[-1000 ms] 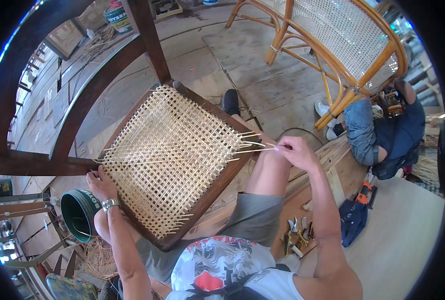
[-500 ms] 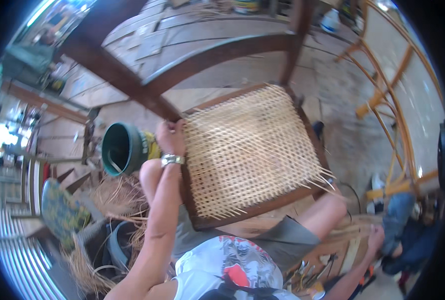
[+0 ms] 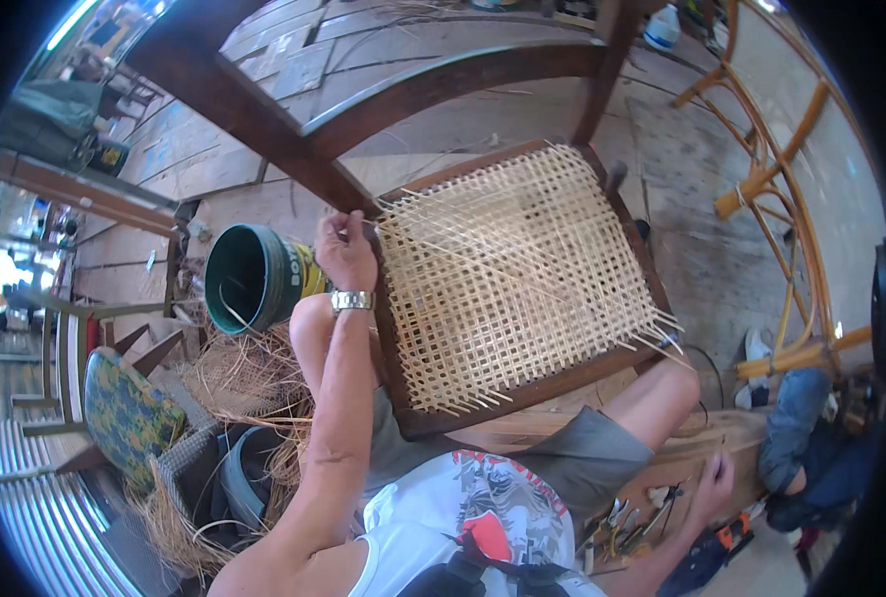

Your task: The recorder is weaving a chair seat by hand using long strips of cane or wicker material, pulling them through the frame and securing the weave.

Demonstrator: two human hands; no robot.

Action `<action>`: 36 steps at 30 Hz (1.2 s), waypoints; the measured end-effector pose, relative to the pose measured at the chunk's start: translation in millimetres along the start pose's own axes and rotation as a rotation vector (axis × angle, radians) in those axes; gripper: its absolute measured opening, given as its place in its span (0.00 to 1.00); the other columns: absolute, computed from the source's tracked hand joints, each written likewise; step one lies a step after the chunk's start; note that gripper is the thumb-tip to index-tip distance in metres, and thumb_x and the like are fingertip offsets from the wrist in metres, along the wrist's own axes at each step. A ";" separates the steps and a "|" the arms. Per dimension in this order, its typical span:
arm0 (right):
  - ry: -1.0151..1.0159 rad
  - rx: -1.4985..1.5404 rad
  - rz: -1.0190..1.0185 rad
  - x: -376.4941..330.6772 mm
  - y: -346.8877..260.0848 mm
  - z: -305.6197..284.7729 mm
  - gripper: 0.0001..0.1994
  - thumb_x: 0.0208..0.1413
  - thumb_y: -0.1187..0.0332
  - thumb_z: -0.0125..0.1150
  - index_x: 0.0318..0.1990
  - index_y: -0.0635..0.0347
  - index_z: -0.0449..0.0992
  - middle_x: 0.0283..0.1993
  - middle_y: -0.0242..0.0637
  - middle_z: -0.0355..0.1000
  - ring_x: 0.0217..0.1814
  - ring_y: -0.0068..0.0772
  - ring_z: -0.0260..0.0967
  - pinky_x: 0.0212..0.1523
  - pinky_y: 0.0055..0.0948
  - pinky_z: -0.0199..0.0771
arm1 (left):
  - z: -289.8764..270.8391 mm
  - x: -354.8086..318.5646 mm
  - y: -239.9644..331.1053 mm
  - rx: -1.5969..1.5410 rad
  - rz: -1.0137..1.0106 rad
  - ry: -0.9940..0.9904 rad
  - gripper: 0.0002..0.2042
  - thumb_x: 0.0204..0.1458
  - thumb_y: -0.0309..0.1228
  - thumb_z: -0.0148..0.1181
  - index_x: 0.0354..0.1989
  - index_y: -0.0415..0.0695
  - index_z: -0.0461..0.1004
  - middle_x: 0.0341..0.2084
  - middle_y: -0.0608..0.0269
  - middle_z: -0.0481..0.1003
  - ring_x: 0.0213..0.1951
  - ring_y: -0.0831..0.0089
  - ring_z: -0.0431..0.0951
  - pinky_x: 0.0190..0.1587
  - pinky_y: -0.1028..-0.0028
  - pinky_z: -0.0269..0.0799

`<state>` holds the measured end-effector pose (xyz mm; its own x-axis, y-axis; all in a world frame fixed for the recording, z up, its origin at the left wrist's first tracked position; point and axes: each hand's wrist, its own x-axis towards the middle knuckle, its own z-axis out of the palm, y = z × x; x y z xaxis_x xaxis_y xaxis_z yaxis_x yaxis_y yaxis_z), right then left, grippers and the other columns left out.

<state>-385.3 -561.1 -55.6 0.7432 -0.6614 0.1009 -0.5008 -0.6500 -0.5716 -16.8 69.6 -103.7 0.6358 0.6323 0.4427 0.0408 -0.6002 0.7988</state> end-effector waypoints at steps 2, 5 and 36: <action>0.067 0.213 0.019 10.3 -105.6 25.8 0.13 0.66 0.69 0.59 0.53 0.67 0.76 0.51 0.42 0.77 0.52 0.31 0.73 0.57 0.29 0.73 | 26.9 -16.9 13.1 0.021 0.044 -0.104 0.08 0.57 0.31 0.66 0.34 0.43 0.74 0.30 0.59 0.78 0.33 0.68 0.76 0.39 0.66 0.72; -0.245 0.182 -0.242 12.5 -266.9 123.7 0.16 0.59 0.72 0.63 0.55 0.60 0.77 0.47 0.43 0.78 0.48 0.35 0.77 0.49 0.34 0.76 | -10.3 14.6 -51.1 -0.520 0.002 -0.173 0.12 0.52 0.14 0.53 0.41 0.44 0.70 0.38 0.58 0.79 0.40 0.68 0.78 0.49 0.69 0.72; -0.498 0.146 -0.536 15.2 -329.1 251.2 0.09 0.63 0.59 0.62 0.35 0.50 0.82 0.34 0.33 0.75 0.44 0.30 0.71 0.55 0.48 0.69 | -45.4 53.0 -2.7 -0.626 -0.159 -0.161 0.14 0.62 0.44 0.64 0.39 0.45 0.72 0.28 0.65 0.80 0.18 0.87 0.58 0.18 0.81 0.48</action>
<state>-97.8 -263.1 -70.6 0.9994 0.0030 0.0349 0.0251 -0.7566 -0.6534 -18.2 127.0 -63.9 0.7682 0.5796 0.2719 -0.2807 -0.0768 0.9567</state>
